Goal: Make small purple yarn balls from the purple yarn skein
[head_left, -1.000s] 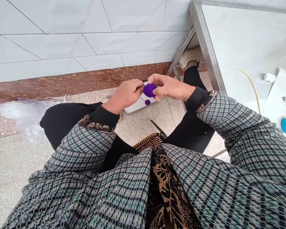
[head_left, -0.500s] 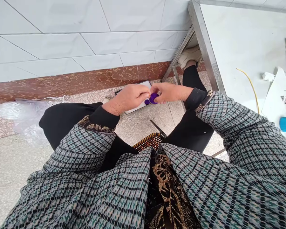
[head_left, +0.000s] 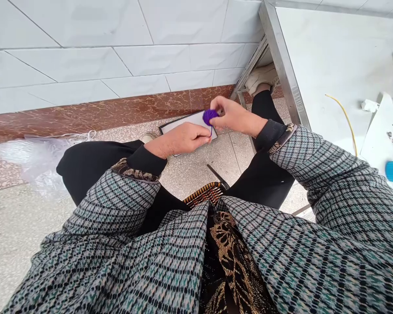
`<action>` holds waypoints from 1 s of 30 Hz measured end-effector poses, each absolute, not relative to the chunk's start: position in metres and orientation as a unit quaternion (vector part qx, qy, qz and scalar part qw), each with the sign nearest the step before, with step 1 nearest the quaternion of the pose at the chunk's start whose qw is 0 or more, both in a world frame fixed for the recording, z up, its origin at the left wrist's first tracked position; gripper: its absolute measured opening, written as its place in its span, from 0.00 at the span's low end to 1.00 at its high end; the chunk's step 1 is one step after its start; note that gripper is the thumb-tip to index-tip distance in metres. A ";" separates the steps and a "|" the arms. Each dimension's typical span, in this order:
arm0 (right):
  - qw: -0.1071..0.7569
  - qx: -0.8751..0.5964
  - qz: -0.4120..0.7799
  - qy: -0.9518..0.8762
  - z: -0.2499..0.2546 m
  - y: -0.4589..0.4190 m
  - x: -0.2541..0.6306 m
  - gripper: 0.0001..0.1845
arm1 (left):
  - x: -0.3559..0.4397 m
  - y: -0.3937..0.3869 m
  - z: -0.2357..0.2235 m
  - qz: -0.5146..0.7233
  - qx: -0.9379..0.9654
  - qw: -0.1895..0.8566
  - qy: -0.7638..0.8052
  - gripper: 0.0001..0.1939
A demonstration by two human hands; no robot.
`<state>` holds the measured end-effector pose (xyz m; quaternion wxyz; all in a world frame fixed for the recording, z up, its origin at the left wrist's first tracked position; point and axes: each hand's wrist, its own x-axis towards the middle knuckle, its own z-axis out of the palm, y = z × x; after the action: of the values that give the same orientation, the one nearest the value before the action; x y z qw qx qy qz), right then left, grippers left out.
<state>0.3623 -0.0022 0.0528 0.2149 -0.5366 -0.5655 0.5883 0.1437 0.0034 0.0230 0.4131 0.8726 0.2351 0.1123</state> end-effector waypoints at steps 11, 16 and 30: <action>0.314 -0.472 0.677 -0.469 0.067 -0.002 0.356 0.19 | 0.137 0.015 0.010 0.147 0.844 0.376 0.352 0.14; 0.266 -0.549 0.595 -0.523 0.053 0.000 0.361 0.21 | 0.147 0.002 0.019 0.082 0.871 0.438 0.209 0.13; 0.291 -0.518 0.636 -0.492 0.059 -0.001 0.360 0.21 | 0.141 0.010 0.015 0.090 0.869 0.410 0.262 0.14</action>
<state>0.3603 -0.0013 0.0591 0.2911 -0.5181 -0.4924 0.6359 0.1408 0.0103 0.0147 0.4096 0.8691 0.2623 0.0902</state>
